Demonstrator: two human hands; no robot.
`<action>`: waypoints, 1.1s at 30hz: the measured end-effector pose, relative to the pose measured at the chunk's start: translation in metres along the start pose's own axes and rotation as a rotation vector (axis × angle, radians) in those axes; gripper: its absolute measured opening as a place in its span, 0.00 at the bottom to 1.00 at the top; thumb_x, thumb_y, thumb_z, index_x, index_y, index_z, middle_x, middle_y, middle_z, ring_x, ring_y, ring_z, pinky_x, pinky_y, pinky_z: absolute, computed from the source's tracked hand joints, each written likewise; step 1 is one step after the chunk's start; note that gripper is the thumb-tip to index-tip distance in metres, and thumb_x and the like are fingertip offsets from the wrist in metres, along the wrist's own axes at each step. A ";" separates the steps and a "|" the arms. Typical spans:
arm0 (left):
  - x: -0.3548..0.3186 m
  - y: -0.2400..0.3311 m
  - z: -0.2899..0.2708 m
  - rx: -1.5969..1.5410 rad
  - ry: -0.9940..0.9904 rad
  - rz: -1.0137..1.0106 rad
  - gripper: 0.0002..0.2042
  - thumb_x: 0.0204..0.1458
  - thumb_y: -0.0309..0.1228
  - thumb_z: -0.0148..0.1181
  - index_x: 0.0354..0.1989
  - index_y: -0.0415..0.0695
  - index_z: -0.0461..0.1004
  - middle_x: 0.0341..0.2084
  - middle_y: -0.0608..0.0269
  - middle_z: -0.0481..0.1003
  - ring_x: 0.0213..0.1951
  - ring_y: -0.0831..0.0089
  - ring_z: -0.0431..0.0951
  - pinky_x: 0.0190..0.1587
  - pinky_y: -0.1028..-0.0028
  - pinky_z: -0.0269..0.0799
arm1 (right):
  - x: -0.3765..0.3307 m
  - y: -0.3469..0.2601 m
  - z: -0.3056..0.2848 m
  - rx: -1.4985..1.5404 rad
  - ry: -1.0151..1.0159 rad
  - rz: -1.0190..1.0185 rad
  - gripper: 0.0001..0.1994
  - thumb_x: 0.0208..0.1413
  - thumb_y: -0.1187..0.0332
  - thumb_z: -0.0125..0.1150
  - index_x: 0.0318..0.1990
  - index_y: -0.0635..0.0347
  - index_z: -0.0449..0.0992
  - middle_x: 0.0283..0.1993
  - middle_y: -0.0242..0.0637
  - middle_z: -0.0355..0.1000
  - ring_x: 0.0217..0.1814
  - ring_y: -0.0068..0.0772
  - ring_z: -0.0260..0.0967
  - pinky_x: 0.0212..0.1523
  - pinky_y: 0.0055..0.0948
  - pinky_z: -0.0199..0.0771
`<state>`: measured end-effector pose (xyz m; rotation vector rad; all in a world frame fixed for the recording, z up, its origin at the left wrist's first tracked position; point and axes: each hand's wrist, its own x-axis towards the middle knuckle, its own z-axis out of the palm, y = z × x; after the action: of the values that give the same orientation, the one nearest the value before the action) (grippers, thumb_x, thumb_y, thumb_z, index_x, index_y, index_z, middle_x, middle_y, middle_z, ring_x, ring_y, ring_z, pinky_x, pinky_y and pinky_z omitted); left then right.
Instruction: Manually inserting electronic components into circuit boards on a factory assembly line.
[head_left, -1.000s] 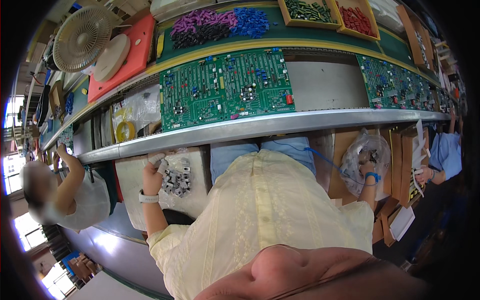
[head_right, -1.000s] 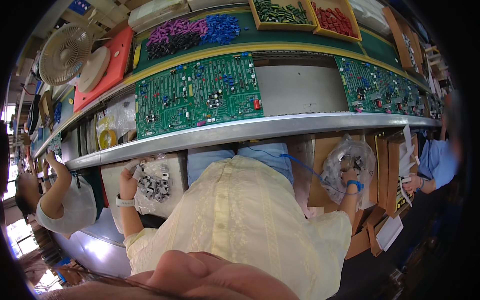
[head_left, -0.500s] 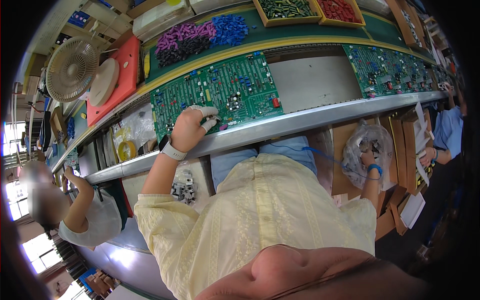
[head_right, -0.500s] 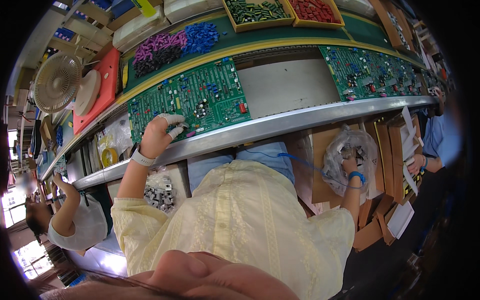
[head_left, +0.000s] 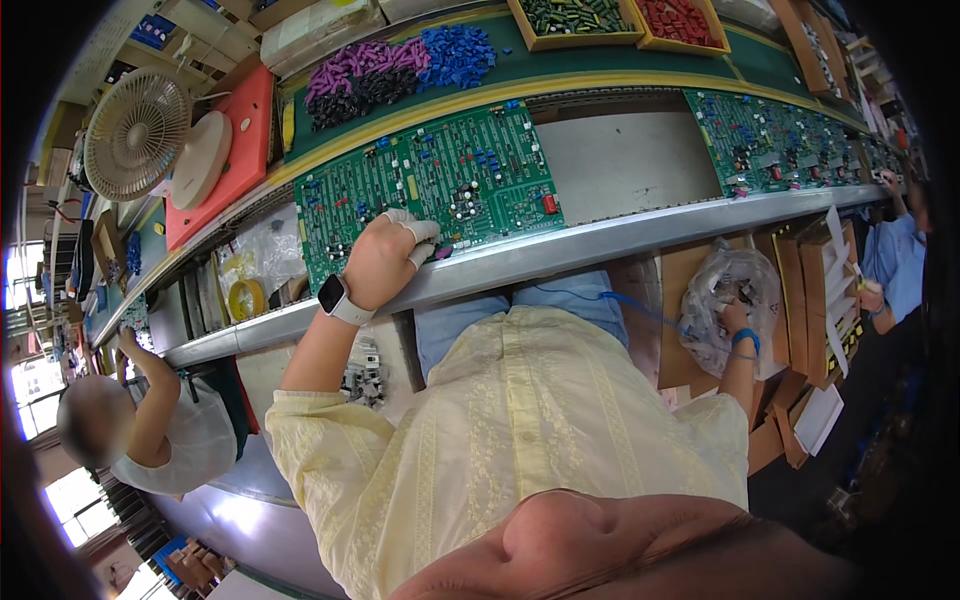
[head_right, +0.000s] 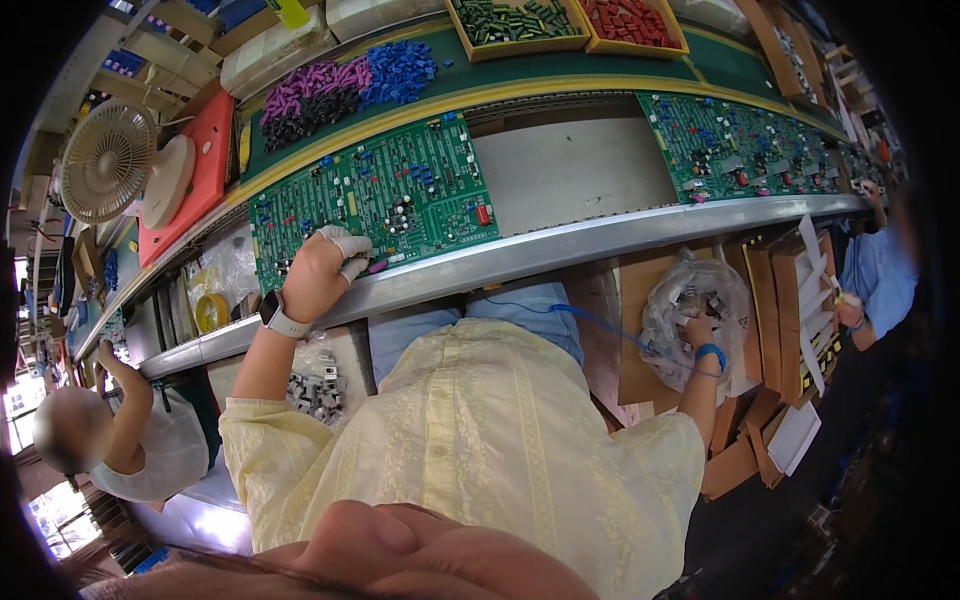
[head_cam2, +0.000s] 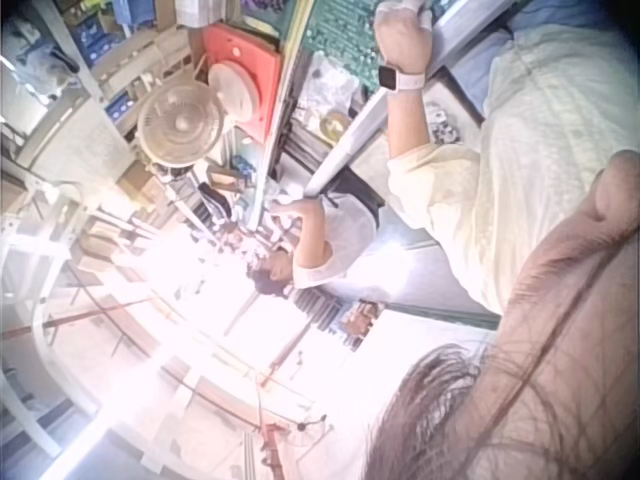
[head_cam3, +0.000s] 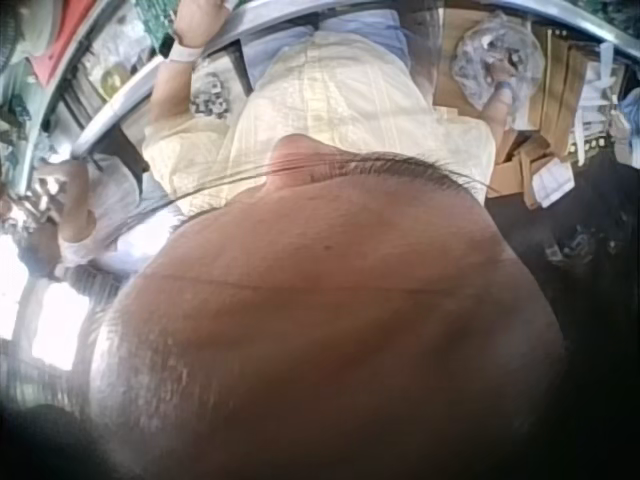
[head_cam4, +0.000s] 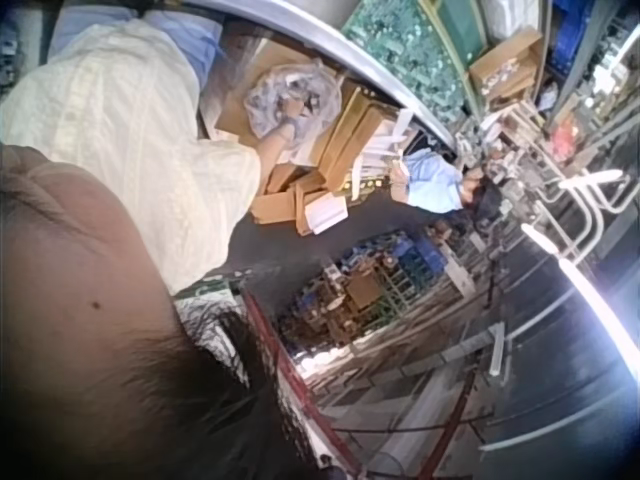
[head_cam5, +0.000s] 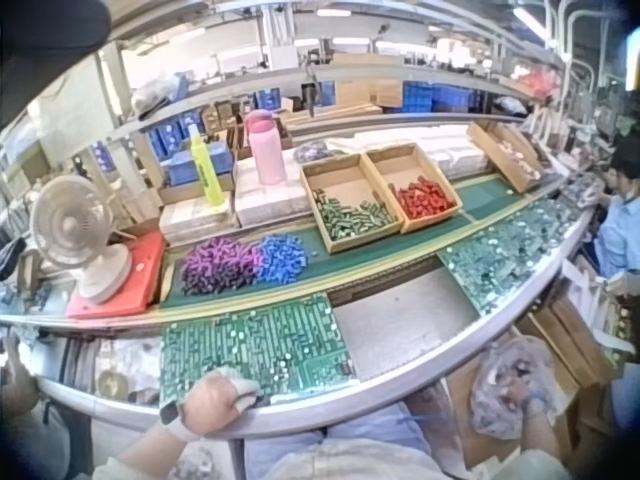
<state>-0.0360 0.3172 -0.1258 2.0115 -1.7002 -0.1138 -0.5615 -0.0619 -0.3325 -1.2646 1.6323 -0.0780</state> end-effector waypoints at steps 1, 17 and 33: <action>0.000 -0.001 0.001 0.009 0.015 0.008 0.08 0.39 0.25 0.60 0.31 0.43 0.75 0.23 0.59 0.74 0.31 0.62 0.72 0.36 0.68 0.68 | -0.015 -0.009 0.001 0.001 0.005 0.000 0.18 0.39 0.70 0.62 0.41 0.65 0.71 0.37 0.39 0.73 0.34 0.33 0.70 0.36 0.27 0.67; 0.005 -0.004 0.001 0.050 -0.053 0.041 0.06 0.41 0.27 0.58 0.30 0.43 0.75 0.21 0.59 0.73 0.30 0.61 0.71 0.35 0.67 0.67 | -0.117 -0.145 -0.008 -0.280 -0.129 -0.337 0.06 0.48 0.72 0.55 0.34 0.62 0.74 0.32 0.35 0.74 0.35 0.30 0.70 0.36 0.28 0.68; -0.037 -0.019 -0.034 -0.047 0.075 -0.135 0.21 0.41 0.24 0.58 0.48 0.45 0.70 0.33 0.52 0.73 0.37 0.56 0.71 0.42 0.66 0.66 | -0.228 -0.352 0.243 -0.895 -0.664 -1.406 0.18 0.47 0.70 0.57 0.48 0.61 0.68 0.39 0.49 0.70 0.39 0.47 0.69 0.42 0.36 0.68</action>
<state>-0.0144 0.3648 -0.1129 2.0681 -1.5026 -0.1213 -0.1628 0.0717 -0.0913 -2.5402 -0.0911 0.2210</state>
